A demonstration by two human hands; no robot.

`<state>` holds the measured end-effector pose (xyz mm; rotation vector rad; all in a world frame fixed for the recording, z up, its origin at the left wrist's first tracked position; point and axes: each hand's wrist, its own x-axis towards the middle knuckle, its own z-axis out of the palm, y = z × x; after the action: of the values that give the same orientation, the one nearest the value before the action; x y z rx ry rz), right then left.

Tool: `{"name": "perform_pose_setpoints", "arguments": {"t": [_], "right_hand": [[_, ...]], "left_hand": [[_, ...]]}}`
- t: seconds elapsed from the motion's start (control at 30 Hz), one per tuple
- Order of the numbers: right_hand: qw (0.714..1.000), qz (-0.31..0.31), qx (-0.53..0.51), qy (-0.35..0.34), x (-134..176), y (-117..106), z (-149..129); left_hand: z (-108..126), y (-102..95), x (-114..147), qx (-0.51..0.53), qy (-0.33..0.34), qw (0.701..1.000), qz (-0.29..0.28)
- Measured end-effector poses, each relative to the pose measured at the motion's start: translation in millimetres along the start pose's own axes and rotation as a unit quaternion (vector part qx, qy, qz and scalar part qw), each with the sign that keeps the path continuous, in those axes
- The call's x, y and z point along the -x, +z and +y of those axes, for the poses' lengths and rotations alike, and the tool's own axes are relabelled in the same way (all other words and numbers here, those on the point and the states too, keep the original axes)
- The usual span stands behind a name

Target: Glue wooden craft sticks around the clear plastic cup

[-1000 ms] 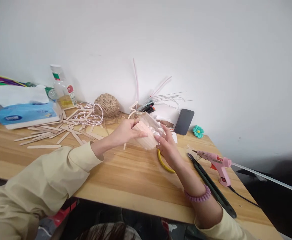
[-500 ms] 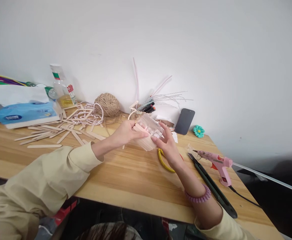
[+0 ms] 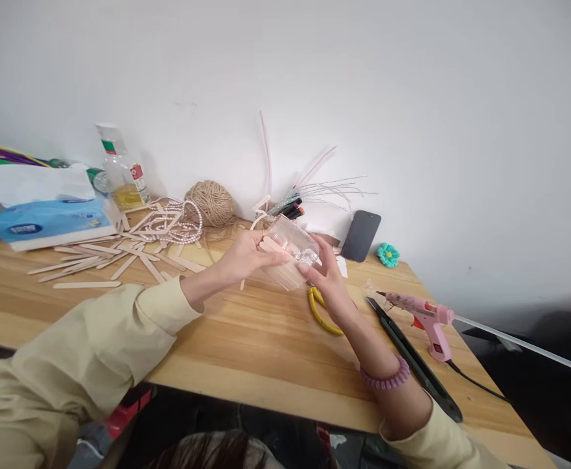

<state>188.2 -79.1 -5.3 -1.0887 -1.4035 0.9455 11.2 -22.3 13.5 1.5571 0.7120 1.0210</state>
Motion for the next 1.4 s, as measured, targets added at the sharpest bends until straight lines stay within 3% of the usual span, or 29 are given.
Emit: {"name": "perform_pose_setpoints", "arguments": {"t": [0.1, 0.33, 0.7, 0.93, 1.1, 1.23, 1.4], "right_hand": [[0.998, -0.042, -0.044, -0.016, 0.3, 0.4, 1.4], [0.999, -0.020, -0.043, 0.005, -0.3, -1.5, 3.9], [0.997, -0.060, -0.036, -0.014, 2.8, -7.3, 5.7], [0.998, 0.008, 0.059, -0.023, 3.8, -10.2, 10.1], [0.975, 0.152, 0.137, -0.091, 6.2, -9.5, 2.5], [0.947, 0.094, 0.260, -0.161, 8.2, -9.4, 4.1], [0.947, 0.076, 0.265, -0.165, 7.7, -6.8, 13.5]], "left_hand": [[-0.8, -2.0, -2.1, 0.001, 0.002, 1.000, -0.007], [-10.1, -6.9, -5.3, 0.043, -0.010, 0.998, -0.039], [-9.1, -7.3, -1.4, 0.069, -0.019, 0.995, -0.063], [-7.0, -6.1, -0.5, 0.061, 0.003, 0.996, -0.066], [-7.0, -6.6, -0.6, 0.010, 0.054, 0.998, -0.041], [-5.6, -8.7, -0.1, -0.067, 0.066, 0.996, -0.004], [-5.1, -9.0, 1.5, -0.126, 0.058, 0.990, -0.010]]}}
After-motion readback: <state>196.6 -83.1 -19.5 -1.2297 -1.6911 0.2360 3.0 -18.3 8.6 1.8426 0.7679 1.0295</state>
